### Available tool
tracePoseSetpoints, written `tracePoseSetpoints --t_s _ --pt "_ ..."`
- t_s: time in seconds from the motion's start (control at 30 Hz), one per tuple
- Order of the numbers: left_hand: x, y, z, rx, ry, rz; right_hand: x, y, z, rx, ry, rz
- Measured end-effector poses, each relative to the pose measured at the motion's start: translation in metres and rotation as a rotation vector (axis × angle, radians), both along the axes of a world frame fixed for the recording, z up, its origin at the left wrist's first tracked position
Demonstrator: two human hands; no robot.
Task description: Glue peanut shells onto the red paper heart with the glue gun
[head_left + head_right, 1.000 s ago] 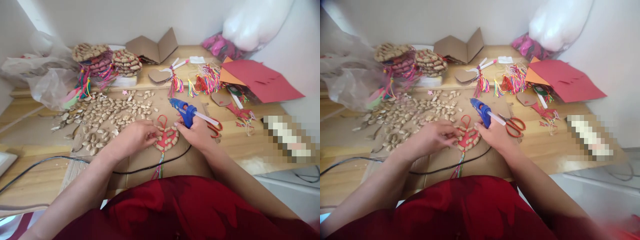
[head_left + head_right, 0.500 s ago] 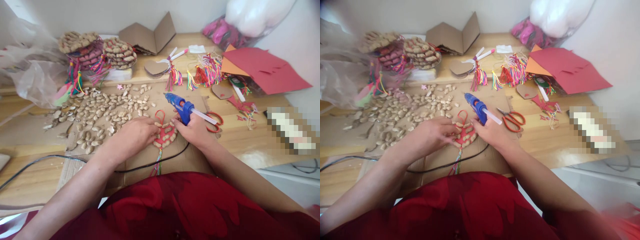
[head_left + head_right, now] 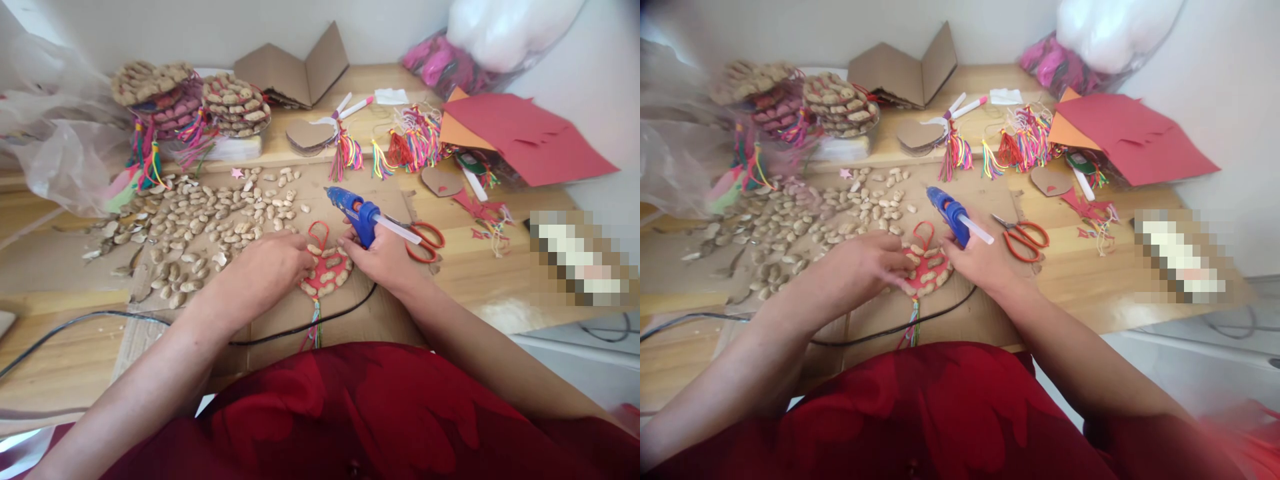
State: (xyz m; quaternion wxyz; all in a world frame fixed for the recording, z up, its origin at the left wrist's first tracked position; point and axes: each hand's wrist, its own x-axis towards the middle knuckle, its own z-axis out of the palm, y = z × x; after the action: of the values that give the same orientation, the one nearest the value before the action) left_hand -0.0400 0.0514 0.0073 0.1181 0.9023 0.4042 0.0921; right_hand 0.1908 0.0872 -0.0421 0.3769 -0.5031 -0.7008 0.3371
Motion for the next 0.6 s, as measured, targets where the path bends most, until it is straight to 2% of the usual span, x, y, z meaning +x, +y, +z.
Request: tracePoseSetpoints --t_s 0.13,0.6 --pt "-0.0017 0.0003 0.0015 -0.016 0.058 -0.036 0.0003 0.0012 -0.0024 0.033 -0.04 -0.003" --pt "-0.0024 0.0007 0.0013 -0.037 0.003 -0.008 0.0001 0.0022 -0.0036 0.071 -0.055 0.006"
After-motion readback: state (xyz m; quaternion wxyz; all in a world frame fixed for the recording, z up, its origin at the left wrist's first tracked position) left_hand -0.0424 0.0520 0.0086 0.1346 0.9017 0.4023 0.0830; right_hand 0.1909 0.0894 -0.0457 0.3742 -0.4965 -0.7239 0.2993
